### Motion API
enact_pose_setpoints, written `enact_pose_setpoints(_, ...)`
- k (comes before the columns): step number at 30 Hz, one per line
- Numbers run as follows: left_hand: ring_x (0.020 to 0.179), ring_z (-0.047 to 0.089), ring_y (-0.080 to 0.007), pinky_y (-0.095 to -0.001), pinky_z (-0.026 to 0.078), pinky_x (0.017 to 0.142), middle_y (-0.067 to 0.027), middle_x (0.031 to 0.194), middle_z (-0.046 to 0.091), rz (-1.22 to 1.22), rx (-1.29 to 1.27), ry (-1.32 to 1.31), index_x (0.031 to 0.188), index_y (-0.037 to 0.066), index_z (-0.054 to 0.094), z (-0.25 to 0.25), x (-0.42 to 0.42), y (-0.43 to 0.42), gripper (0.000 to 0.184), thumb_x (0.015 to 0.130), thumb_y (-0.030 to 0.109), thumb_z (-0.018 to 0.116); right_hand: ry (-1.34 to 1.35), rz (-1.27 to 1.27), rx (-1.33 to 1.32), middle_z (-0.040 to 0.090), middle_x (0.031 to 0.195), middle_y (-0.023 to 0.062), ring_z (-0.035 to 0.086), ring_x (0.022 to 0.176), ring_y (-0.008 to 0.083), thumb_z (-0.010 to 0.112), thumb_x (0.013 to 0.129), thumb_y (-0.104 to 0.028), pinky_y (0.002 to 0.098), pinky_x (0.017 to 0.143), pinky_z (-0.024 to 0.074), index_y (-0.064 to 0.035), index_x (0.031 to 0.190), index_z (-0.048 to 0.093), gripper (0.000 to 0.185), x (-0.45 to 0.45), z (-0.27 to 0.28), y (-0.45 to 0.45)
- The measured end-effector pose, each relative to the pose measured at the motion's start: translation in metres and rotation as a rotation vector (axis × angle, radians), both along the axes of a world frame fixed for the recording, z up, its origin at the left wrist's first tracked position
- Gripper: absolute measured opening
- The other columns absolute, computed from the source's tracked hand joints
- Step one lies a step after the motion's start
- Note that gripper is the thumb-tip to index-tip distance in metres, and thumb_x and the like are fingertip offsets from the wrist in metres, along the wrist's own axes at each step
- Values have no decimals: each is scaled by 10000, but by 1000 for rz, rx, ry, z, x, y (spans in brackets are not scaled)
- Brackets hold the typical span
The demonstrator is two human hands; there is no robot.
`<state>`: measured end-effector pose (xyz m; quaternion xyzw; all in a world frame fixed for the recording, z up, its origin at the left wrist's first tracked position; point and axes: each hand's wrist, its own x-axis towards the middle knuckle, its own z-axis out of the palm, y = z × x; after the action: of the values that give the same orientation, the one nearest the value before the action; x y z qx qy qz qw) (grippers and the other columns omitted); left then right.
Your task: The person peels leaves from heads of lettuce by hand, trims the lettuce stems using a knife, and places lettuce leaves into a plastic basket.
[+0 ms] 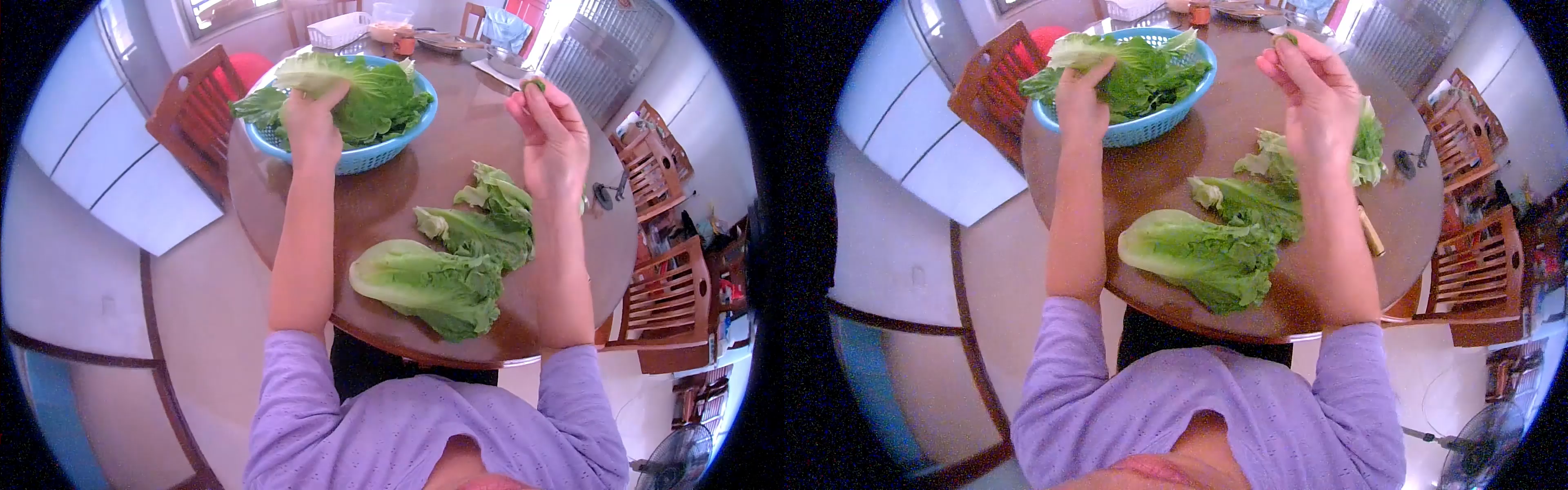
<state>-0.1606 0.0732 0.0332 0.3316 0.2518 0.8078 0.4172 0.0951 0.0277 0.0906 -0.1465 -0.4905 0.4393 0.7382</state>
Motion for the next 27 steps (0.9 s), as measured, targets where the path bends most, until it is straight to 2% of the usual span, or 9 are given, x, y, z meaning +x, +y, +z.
enact_pose_setpoints(6, 982, 597, -219, -332, 471, 863, -126, 1086, 619, 192, 23, 138, 1110, -27, 532, 9, -7, 2, 423, 731, -24, 718, -598, -734, 290, 689, 965, 106, 654, 791, 199, 576, 885, 22, 296, 758, 558, -32, 1055, 680, 206, 98, -25, 5)
enact_pose_setpoints(7, 979, 600, -222, -335, 469, 866, -130, 1085, 622, 248, 32, 185, 1110, -33, 532, 11, -14, 4, 426, 729, -19, 720, -790, -828, 151, 685, 984, 117, 657, 810, 205, 586, 881, -11, 304, 752, 553, -38, 1066, 676, 207, 116, -32, 5)
enact_pose_setpoints(10, 956, 616, -237, -357, 491, 847, -115, 1081, 643, 478, -3, 615, 1104, -5, 580, 24, -38, 26, 382, 757, 57, 728, -1396, -1044, -248, 671, 1011, 146, 655, 882, 274, 632, 851, -190, 372, 742, 522, -89, 1130, 652, 298, 160, -59, 6)
enact_pose_setpoints(14, 988, 619, -251, -356, 484, 855, -156, 1095, 643, 486, -476, 1286, 1149, -38, 576, 55, -73, 51, 503, 763, 245, 732, -1578, -1237, -35, 691, 918, 116, 650, 827, 328, 637, 847, -259, 416, 757, 499, -124, 1071, 675, 264, 196, -101, 12)
enact_pose_setpoints(16, 1039, 610, -298, -362, 482, 886, -230, 1128, 621, 531, -507, 1691, 1162, -106, 553, 57, -103, 60, 720, 705, 409, 764, -1464, -1211, -118, 685, 958, 126, 646, 840, 331, 639, 850, -274, 403, 759, 504, -101, 1007, 694, 240, 186, -85, 0)
enact_pose_setpoints(18, 1064, 605, -302, -358, 479, 902, -241, 1143, 614, 598, -316, 1612, 1218, -108, 521, 55, -109, 43, 779, 719, 448, 745, -1422, -1178, -376, 687, 969, 131, 660, 843, 307, 674, 838, -281, 374, 772, 512, -47, 905, 714, 247, 153, -45, -28)
enact_pose_setpoints(21, 1086, 595, -242, -329, 472, 922, -196, 1175, 610, 419, -245, 1365, 1277, -68, 502, 66, -86, -23, 677, 791, 349, 726, -1102, -793, -9, 683, 997, 112, 659, 915, 260, 714, 816, -279, 351, 825, 501, -43, 989, 697, 294, 132, -56, -36)
enact_pose_setpoints(23, 1087, 589, -203, -305, 466, 925, -162, 1187, 607, 258, -116, 1126, 1279, -36, 514, 63, -63, -78, 565, 836, 257, 704, -1178, -443, 194, 636, 1133, 128, 608, 1059, 252, 743, 793, -280, 355, 918, 465, -49, 1150, 623, 442, 97, -47, -59)
enact_pose_setpoints(27, 1075, 581, -172, -290, 468, 894, -112, 1260, 576, -8, -206, 1116, 1330, 15, 477, 23, -58, -149, 465, 919, 198, 593, -1334, 54, 444, 511, 1288, 228, 503, 1197, 369, 789, 694, -410, 416, 1012, 405, 14, 1345, 393, 871, 31, -45, -99)
